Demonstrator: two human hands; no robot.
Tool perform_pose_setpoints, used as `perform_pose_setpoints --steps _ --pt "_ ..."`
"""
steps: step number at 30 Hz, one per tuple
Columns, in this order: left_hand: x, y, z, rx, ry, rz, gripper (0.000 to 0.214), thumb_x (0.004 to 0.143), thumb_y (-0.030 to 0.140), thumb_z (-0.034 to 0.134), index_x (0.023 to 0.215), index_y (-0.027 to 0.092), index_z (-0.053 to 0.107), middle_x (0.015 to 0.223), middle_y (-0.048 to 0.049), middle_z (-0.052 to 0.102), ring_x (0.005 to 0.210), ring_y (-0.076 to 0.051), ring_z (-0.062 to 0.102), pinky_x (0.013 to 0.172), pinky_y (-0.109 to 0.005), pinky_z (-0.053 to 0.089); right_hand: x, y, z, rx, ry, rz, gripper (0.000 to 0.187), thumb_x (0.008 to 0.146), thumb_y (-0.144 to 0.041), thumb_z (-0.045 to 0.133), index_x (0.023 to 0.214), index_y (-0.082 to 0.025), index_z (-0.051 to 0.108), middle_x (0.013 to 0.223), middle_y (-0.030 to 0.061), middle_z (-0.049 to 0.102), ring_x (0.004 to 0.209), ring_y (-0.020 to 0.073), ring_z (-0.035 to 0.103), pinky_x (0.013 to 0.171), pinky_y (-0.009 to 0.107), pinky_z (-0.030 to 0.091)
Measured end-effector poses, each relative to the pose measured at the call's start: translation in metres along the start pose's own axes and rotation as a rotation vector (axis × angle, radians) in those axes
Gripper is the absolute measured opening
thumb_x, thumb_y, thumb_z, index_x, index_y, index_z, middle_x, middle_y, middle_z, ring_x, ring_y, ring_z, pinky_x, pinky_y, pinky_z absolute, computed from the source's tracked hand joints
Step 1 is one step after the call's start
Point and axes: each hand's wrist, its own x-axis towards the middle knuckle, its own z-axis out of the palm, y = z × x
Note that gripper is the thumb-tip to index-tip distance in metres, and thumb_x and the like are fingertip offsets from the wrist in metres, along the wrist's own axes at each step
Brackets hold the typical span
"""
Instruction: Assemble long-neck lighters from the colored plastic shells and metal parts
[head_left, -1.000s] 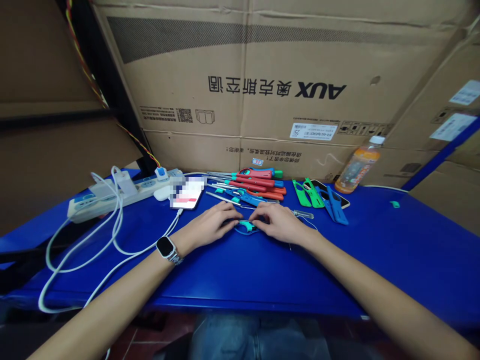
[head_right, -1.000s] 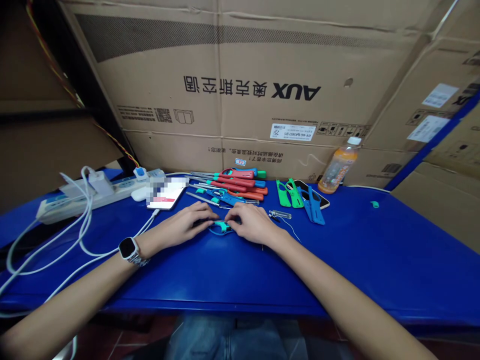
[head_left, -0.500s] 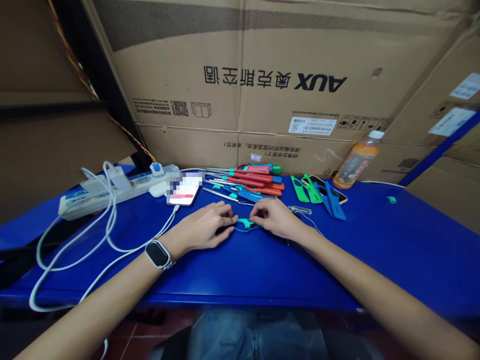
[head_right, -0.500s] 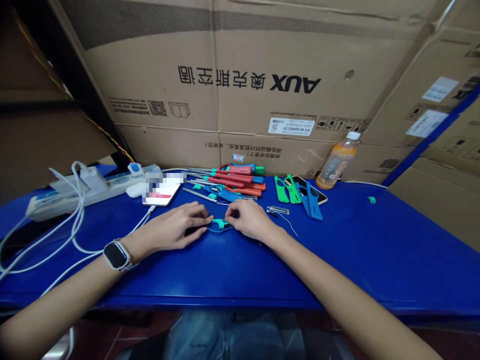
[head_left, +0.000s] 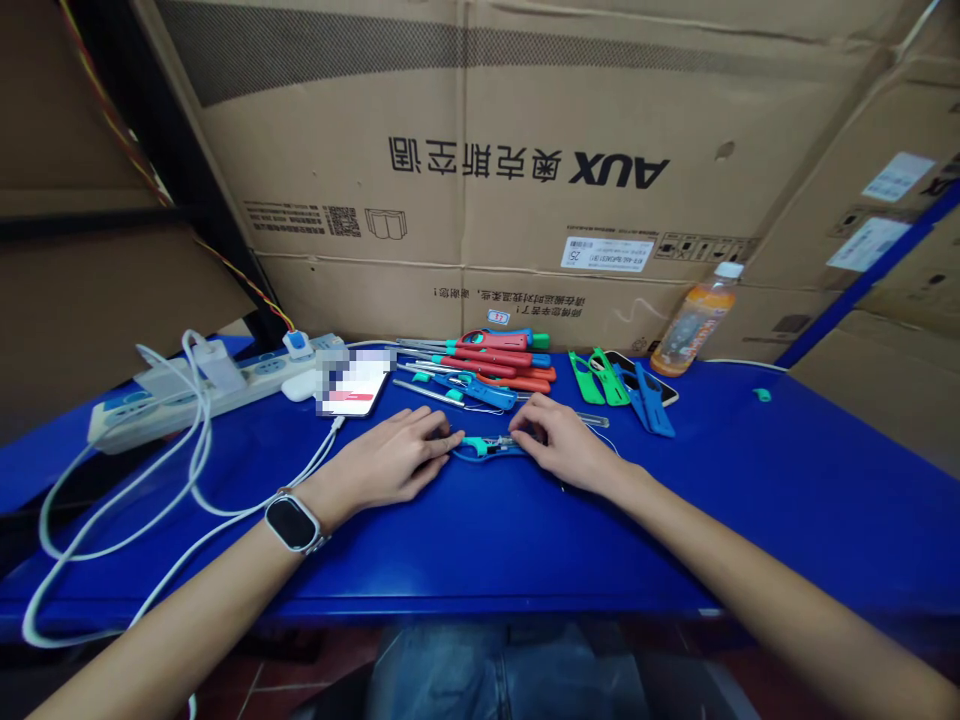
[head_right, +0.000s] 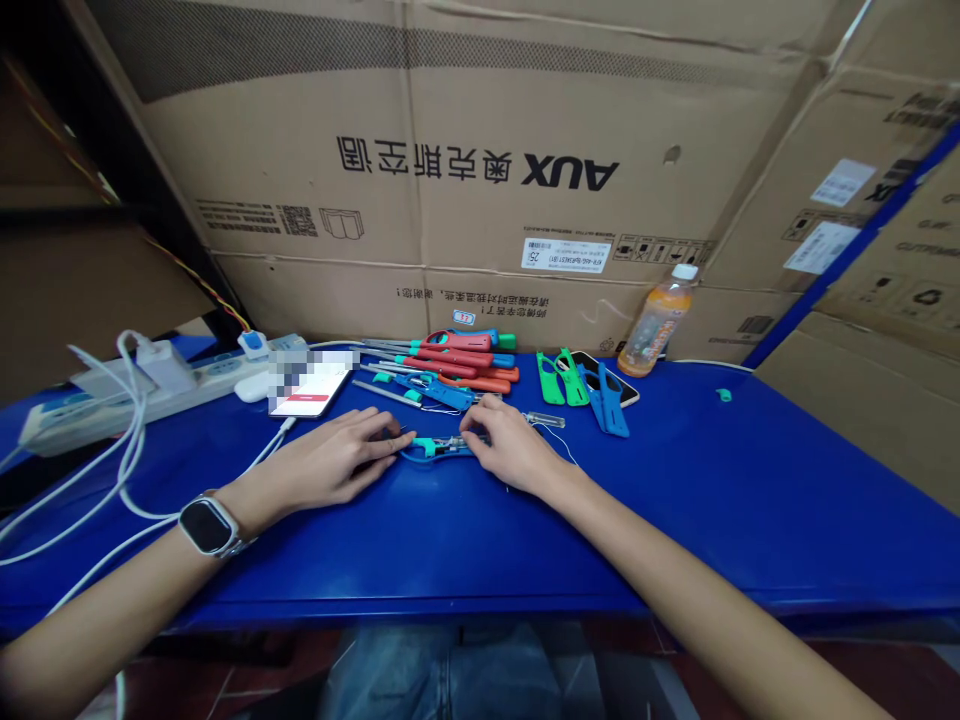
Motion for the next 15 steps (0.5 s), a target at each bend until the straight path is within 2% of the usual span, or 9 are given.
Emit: perform_pose_setpoints --steps 6,11,15 --pt "0.005 0.006 -0.004 -0.087 0.061 -0.086 0.043 0.098 0.047 0.047 0.125 0.019 0.064 0.113 -0.0103 0.061 0.101 -0.026 0.058 0.095 -0.046 0.045 -0.004 0.001 0.000 -0.029 -0.042 -0.063 0.012 0.094 -0.017 0.051 0.090 -0.016 0.063 0.094 0.0037 0.060 0.080 0.0139 0.057 0.075 0.027 0.043" --pt "0.002 -0.002 -0.001 -0.244 0.072 -0.144 0.033 0.096 0.038 0.053 0.119 0.017 0.065 0.112 -0.0099 0.062 0.104 -0.024 0.060 0.095 -0.039 0.049 -0.006 -0.002 -0.002 -0.068 -0.049 -0.058 0.012 0.094 -0.016 0.050 0.090 -0.017 0.061 0.094 0.0040 0.060 0.080 0.0142 0.057 0.074 0.027 0.043" --pt "-0.001 -0.011 0.002 -0.405 0.095 -0.180 0.025 0.096 0.029 0.051 0.112 0.018 0.067 0.106 -0.0077 0.065 0.092 -0.019 0.064 0.084 -0.032 0.052 -0.003 -0.004 -0.003 -0.084 -0.039 -0.045 0.010 0.091 -0.016 0.053 0.089 -0.017 0.063 0.096 0.0039 0.060 0.076 0.0129 0.056 0.069 0.026 0.042"
